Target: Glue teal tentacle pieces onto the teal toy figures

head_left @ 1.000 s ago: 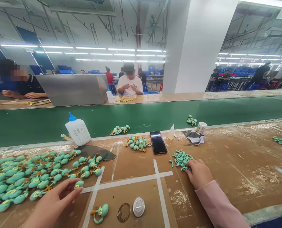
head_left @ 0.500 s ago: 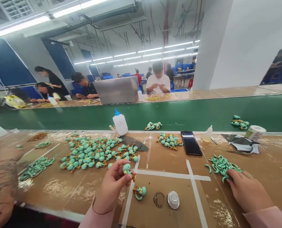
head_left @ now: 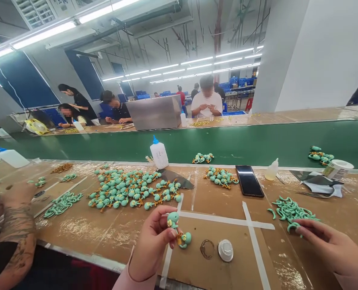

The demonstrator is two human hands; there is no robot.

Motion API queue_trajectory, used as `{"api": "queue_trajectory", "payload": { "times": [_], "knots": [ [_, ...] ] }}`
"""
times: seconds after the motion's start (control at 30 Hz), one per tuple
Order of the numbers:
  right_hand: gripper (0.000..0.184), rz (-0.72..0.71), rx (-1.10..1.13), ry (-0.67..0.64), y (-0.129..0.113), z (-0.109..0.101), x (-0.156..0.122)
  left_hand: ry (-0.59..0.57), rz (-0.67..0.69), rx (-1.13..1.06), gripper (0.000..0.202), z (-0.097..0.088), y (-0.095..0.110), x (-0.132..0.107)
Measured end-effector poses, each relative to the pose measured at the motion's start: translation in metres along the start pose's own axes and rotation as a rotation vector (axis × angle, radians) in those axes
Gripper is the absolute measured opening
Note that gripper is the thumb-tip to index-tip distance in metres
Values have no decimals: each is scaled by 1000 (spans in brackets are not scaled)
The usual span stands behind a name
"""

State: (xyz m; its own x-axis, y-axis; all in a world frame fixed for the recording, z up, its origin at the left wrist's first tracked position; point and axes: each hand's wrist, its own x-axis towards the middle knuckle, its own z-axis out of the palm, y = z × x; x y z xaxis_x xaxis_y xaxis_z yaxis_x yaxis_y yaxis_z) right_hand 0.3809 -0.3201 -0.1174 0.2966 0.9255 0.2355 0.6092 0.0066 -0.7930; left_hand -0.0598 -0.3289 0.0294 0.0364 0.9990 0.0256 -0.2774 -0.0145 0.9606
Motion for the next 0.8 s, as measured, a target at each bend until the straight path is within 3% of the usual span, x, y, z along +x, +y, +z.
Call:
{"api": "queue_trajectory", "payload": {
  "times": [0.03,0.13,0.23,0.4,0.57,0.8],
  "knots": [
    [44,70,141,-116,-13,5,-7,15,-10,-3,41,0,-2,0],
    [49,205,373,-290,-54,22,-29,57,-49,18,41,-1,-10,-1],
    [52,226,473,-454,-88,32,-38,77,-58,48,39,-2,-16,-4],
    [54,232,631,-743,-124,45,-29,71,-67,42,37,-4,-20,-8],
    [62,256,665,-757,-150,74,-26,100,-149,12,44,-10,-30,-8],
    [50,175,585,-659,-158,94,-25,85,-178,76,48,-17,-49,-16]
  ]
}}
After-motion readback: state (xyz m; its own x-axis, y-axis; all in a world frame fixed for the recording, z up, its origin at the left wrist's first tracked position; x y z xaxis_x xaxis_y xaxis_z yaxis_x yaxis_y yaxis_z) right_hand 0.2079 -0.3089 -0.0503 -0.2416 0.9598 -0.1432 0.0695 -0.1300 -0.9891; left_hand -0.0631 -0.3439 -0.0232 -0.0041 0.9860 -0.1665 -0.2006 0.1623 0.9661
